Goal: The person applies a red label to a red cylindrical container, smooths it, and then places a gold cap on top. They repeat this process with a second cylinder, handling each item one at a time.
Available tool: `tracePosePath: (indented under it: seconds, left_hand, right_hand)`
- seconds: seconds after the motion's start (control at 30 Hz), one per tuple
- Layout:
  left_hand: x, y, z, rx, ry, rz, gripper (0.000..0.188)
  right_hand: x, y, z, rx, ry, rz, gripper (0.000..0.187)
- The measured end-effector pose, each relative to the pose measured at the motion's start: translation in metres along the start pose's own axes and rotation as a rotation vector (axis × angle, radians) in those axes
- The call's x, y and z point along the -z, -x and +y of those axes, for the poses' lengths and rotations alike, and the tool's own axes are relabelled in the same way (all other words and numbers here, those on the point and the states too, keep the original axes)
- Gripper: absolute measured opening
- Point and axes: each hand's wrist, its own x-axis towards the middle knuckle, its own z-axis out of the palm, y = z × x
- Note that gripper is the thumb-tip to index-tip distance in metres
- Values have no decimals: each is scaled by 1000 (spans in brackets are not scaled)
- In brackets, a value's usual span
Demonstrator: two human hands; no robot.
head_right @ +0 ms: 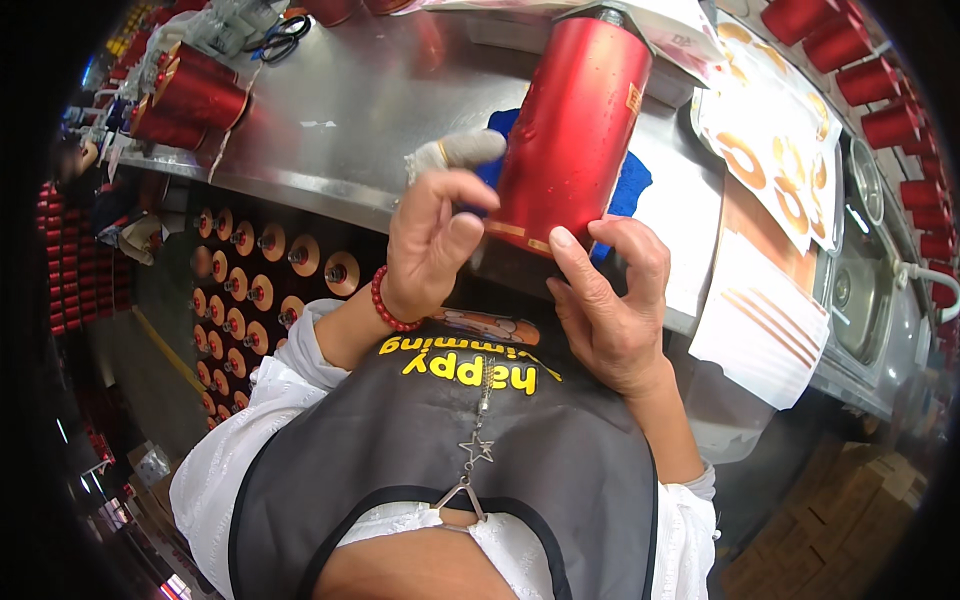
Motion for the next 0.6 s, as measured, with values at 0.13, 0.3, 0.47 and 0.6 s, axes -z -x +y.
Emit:
tracePosePath:
  seconds: [0.13,0.3,0.47,0.6]
  left_hand:
    - [-3,5,-9,282,161,-100,55]
    - [-11,4,-10,291,248,-51,65]
    - [-2,0,-15,284,281,-167,74]
    - [2,-3,-15,201,109,-219,79]
  right_hand:
    - [0,2,0,-7,4,0,60]
    - [-1,2,0,-4,10,5,59]
    - [-1,3,0,-11,19,0,59]
    - [-1,4,1,28,22,13,59]
